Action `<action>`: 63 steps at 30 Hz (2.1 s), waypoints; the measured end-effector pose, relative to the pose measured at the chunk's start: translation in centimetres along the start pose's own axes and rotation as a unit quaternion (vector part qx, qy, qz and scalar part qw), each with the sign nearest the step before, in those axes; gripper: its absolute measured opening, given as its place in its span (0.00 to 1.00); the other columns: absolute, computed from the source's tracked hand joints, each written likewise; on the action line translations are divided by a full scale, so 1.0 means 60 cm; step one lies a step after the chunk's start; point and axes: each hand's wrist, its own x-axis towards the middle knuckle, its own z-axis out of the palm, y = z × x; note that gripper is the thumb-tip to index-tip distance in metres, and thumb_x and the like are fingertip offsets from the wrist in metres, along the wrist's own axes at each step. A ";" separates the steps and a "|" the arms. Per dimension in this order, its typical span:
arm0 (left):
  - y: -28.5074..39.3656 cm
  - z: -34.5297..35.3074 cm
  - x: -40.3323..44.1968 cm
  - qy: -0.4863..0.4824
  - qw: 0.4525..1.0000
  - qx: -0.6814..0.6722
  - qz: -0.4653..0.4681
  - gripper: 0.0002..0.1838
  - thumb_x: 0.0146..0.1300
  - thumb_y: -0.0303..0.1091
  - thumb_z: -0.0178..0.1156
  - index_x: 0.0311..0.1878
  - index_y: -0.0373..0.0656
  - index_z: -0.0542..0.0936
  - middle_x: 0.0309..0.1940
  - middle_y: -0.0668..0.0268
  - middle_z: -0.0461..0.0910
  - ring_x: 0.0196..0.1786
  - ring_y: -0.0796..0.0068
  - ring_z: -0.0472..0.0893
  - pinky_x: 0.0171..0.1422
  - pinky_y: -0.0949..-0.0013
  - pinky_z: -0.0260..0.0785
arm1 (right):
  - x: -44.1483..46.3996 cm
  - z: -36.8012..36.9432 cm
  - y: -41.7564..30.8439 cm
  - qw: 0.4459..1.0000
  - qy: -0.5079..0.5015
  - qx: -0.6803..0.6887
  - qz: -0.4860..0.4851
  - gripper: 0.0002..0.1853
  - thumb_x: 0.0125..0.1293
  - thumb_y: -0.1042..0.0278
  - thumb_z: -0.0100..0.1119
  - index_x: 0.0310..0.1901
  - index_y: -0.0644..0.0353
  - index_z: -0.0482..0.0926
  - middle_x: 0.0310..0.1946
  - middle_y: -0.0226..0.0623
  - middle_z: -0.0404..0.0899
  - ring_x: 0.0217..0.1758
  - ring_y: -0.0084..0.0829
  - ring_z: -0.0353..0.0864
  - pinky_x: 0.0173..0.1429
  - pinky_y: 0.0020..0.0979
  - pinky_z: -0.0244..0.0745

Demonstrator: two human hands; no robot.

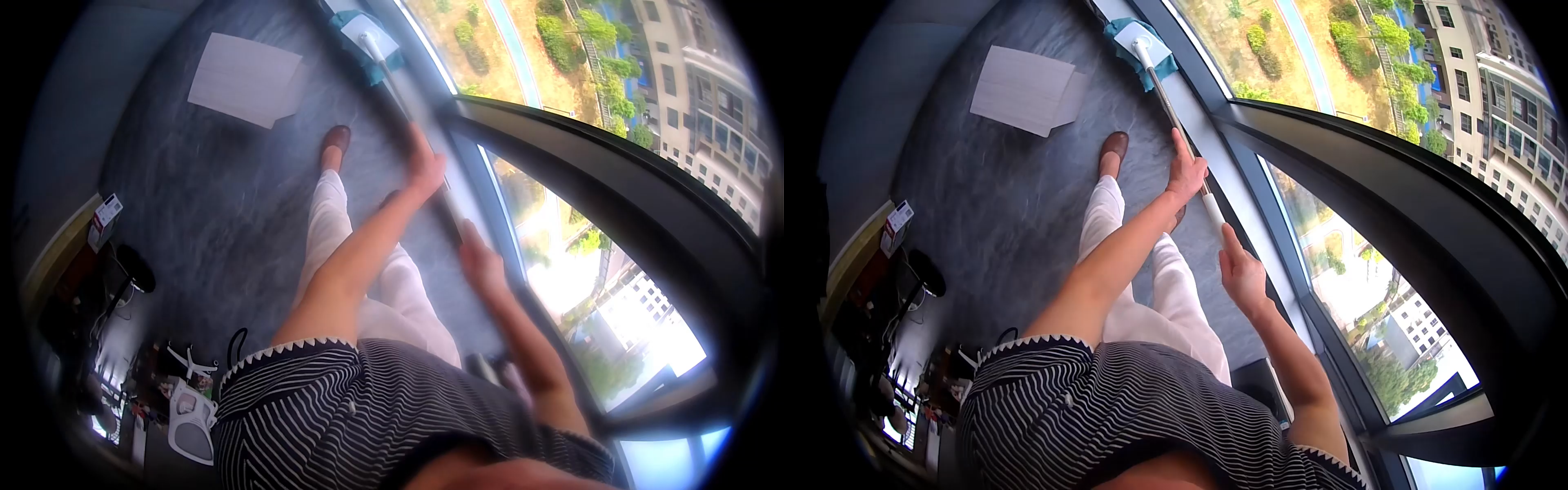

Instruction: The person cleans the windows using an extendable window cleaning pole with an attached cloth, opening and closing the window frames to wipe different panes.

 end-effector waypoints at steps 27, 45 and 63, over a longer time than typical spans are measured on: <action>0.162 -0.066 0.029 -0.215 0.972 0.062 -0.077 0.48 0.50 0.33 0.48 0.63 0.30 0.26 0.35 0.39 0.75 0.40 0.46 0.76 0.49 0.58 0.67 | 0.027 -0.058 -0.031 0.986 -0.036 0.095 0.129 0.26 0.61 0.71 0.46 0.63 0.57 0.59 0.20 0.41 0.72 0.23 0.23 0.70 0.34 0.25 0.69; 0.137 -0.005 -0.150 -0.338 0.934 0.085 -0.084 0.51 0.53 0.33 0.51 0.58 0.23 0.20 0.31 0.41 0.76 0.32 0.52 0.79 0.38 0.62 0.72 | -0.153 -0.044 -0.006 0.940 -0.080 0.201 0.265 0.27 0.62 0.72 0.48 0.64 0.55 0.58 0.32 0.39 0.75 0.30 0.27 0.73 0.42 0.24 0.69; 0.129 -0.102 -0.073 -0.258 0.944 0.120 -0.165 0.49 0.50 0.33 0.51 0.65 0.36 0.27 0.36 0.44 0.76 0.39 0.51 0.78 0.46 0.58 0.70 | -0.056 -0.058 -0.099 0.846 -0.134 0.392 0.335 0.28 0.64 0.69 0.47 0.66 0.53 0.54 0.18 0.22 0.62 0.14 0.14 0.58 0.17 0.19 0.56</action>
